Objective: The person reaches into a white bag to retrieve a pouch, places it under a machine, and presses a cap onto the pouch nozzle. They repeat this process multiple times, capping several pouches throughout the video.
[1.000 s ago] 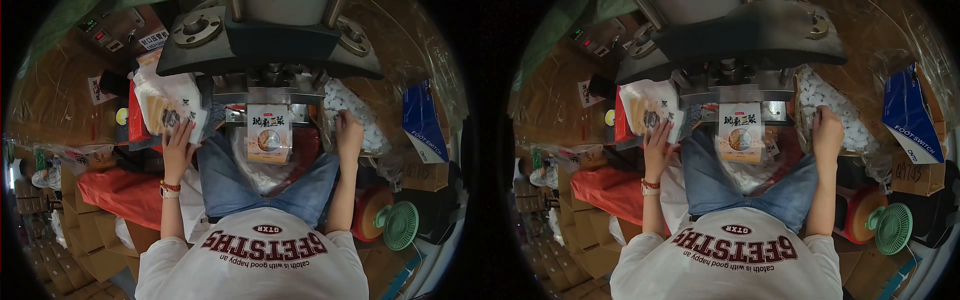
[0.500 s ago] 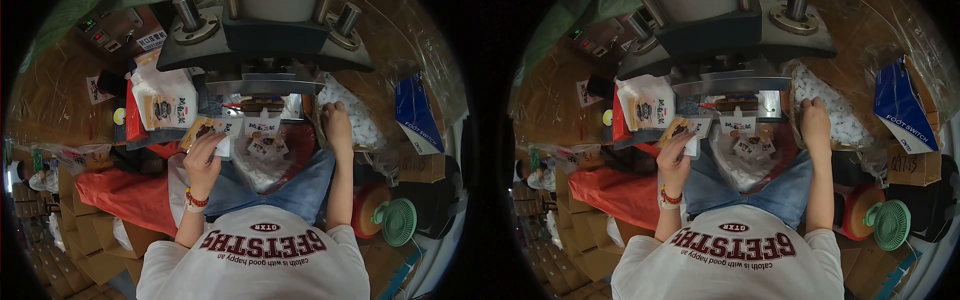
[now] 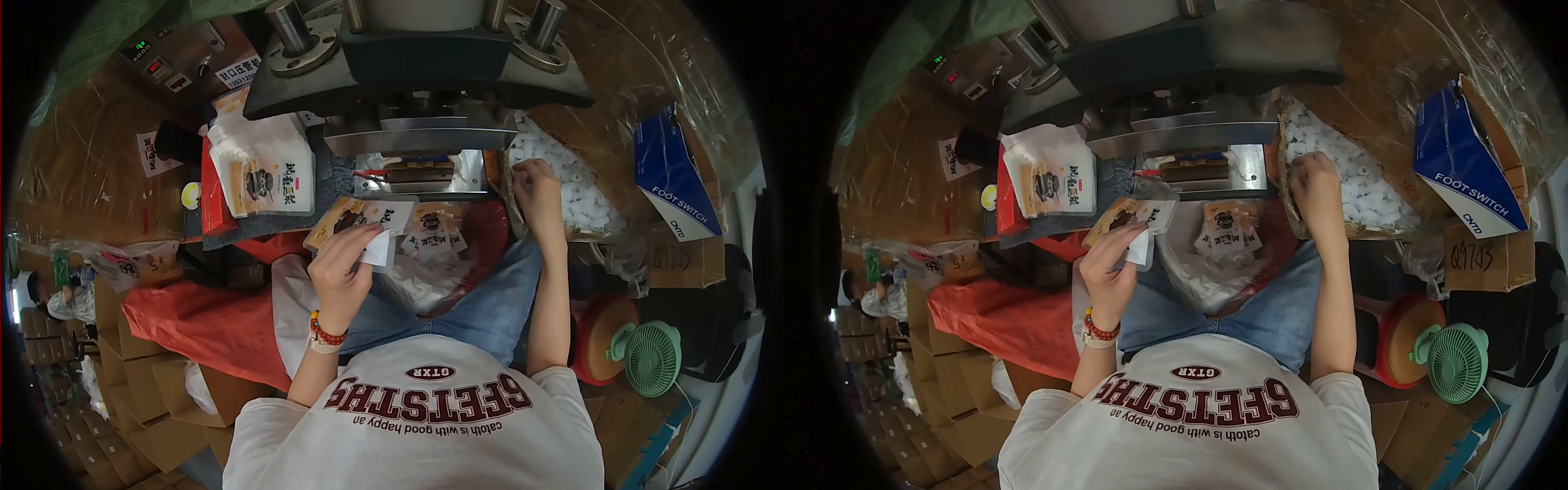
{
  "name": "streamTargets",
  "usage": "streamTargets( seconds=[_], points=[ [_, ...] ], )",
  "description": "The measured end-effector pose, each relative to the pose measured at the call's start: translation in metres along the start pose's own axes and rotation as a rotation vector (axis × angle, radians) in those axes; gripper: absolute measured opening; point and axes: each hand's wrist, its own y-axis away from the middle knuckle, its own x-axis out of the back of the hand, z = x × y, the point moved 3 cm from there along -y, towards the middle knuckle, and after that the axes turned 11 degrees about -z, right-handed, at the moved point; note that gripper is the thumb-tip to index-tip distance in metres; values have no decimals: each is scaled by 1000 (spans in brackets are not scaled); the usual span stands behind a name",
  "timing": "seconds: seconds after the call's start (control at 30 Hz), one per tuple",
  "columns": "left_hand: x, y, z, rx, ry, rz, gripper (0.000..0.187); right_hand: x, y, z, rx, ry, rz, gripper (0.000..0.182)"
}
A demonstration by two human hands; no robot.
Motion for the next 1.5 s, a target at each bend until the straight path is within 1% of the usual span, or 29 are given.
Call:
streamTargets(
  seconds=[0.07, 0.13, 0.17, 0.23, 0.3, 0.33, 0.4, 0.47, 0.53, 0.57, 0.63, 0.7, 0.73, 0.77, 0.83, 0.87, 0.93, 0.97, 1.03, 1.07, 1.1, 1.17, 1.23, 1.3, 1.33, 1.37, 1.43, 1.47, 1.5],
  points=[
    [-4, 1, 1, 4, 2, -19, 33, -1, 3, 3, 69, -11, -26, 18],
    [-6, 0, 2, 5, 2, -29, 34, 14, 2, -11, 125, 157, 142, 12],
    [-5, 0, 5, -17, -6, -19, 35, 21, 3, -21, 130, 160, 143, 12],
    [-3, -1, 9, -33, -15, -6, 35, 36, 20, -46, -9, -584, 160, 15],
    [-1, -1, 13, -98, -109, 1, 37, 42, 42, -97, 20, -1109, 12, 18],
    [-1, -1, 14, -98, -107, -7, 37, 37, 50, -109, 123, -1216, -82, 26],
    [-2, -2, 17, -105, -155, 3, 38, 27, 59, -130, 238, -1118, -218, 29],
    [-2, -2, 20, -110, -167, -1, 39, 11, 59, -130, 183, -1155, -239, 32],
    [0, -1, 23, -112, -178, -8, 40, 10, 52, -137, 513, -542, -116, 30],
    [0, -1, 25, -129, -242, -44, 41, 10, 52, -136, 510, -540, -115, 30],
    [0, -4, 27, -159, -303, -78, 42, 7, 52, -139, 637, -263, -198, 30],
    [-1, -4, 27, -188, -184, -206, 45, 18, 51, -143, 642, -196, -264, 32],
    [-3, -6, 28, -162, -128, -234, 36, 21, 51, -144, 650, -130, -331, 35],
    [-10, -6, 26, -165, -124, -237, 36, 19, 48, -143, 645, -127, -330, 35],
    [-36, -2, 2, 193, 356, -392, 18, 14, 36, -136, 474, -191, -235, 36],
    [-45, -2, -5, 193, 357, -388, 18, 17, 35, -135, 477, -190, -236, 36],
    [-68, -7, -28, 617, 696, -481, 20, 34, 30, -120, 293, -371, -69, 43],
    [-74, -13, -29, 673, 1036, -348, 25, 43, 30, -108, 223, -335, 5, 40],
    [-74, -36, -33, 760, 1227, -264, 24, 58, 25, -86, 17, -221, 101, 34],
    [-77, -44, -42, 721, 1308, -249, 24, 59, 19, -76, -82, -175, 131, 29],
    [-81, -51, -49, 723, 1308, -244, 24, 53, 14, -61, -80, -176, 126, 29],
    [-83, -59, -58, 712, 1306, -254, 25, 17, 9, -23, -102, 348, -5, 26],
    [-83, -62, -61, 724, 1294, -277, 28, 5, 2, -16, -115, 236, -31, 26],
    [-78, -59, -63, 731, 1183, -338, 32, 6, 10, -17, -147, 263, -87, 27],
    [-65, -58, -69, 759, 937, -554, 38, 5, 8, -14, -89, 254, -62, 24],
    [-48, -56, -71, 760, 933, -544, 38, 5, 6, -15, -80, 249, -63, 24],
    [4, -53, -66, 272, -229, -43, 47, 8, 5, -16, -112, 388, -42, 23],
    [20, -44, -73, 273, -231, -47, 47, 6, 3, -14, -115, 385, -45, 23],
    [36, -35, -78, 216, -649, -77, 49, 4, -1, -9, -154, 367, -68, 22]
  ],
)
